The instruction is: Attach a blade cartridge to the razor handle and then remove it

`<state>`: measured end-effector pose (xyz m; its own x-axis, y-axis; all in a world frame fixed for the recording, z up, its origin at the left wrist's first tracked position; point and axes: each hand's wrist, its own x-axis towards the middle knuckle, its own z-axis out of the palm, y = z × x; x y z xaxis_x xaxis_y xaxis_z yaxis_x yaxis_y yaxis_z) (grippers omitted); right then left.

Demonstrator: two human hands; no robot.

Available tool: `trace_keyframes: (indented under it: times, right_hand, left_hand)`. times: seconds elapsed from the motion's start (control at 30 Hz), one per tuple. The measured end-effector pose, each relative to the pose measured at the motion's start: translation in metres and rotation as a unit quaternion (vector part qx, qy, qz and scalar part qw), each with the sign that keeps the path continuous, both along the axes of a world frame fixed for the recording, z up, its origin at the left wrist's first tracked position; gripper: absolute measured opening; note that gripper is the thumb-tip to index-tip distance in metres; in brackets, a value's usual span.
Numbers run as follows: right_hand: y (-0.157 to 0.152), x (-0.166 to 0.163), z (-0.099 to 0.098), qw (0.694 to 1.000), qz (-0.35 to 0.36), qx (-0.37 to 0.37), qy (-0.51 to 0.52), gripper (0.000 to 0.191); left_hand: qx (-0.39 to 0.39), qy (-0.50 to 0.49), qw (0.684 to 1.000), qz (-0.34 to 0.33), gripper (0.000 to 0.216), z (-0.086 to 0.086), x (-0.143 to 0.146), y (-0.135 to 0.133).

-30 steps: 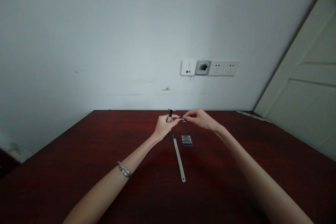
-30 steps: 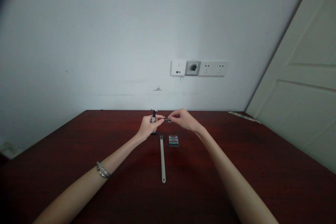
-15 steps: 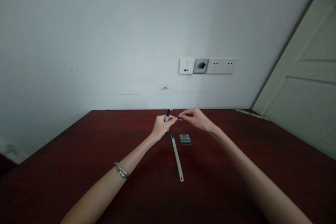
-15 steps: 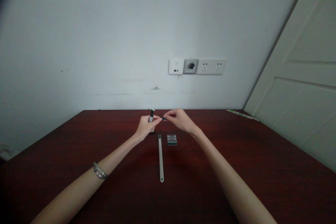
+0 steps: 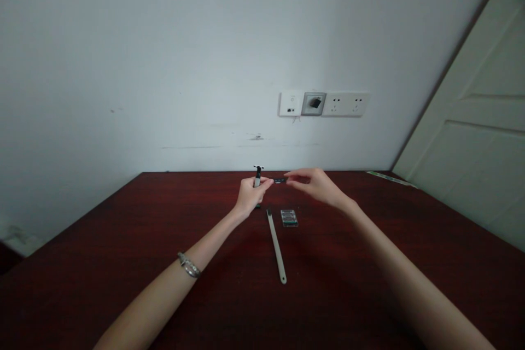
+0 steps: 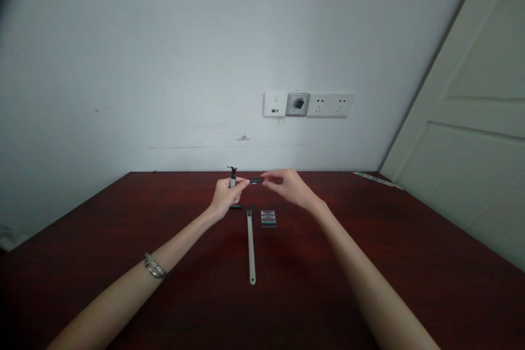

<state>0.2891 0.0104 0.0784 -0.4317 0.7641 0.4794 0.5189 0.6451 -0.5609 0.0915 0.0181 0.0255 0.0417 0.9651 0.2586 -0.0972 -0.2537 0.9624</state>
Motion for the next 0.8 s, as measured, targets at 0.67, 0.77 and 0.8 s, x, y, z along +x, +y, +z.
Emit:
trace_keyframes:
  times: [0.67, 0.77, 0.8]
  right_hand:
    - [0.003, -0.007, -0.01, 0.999, 0.029, 0.031, 0.026, 0.022]
    - [0.004, -0.007, -0.013, 0.998, 0.032, -0.028, 0.05, 0.025]
    - [0.004, -0.007, -0.013, 0.997, 0.033, -0.05, 0.058, 0.027]
  left_hand:
    - [-0.014, -0.018, 1.0, -0.002, 0.036, 0.002, 0.001, -0.002]
    - [-0.012, -0.022, 1.0, -0.004, 0.036, 0.002, 0.001, -0.002]
    - [-0.011, -0.022, 1.0, -0.005, 0.036, 0.002, 0.001, -0.002]
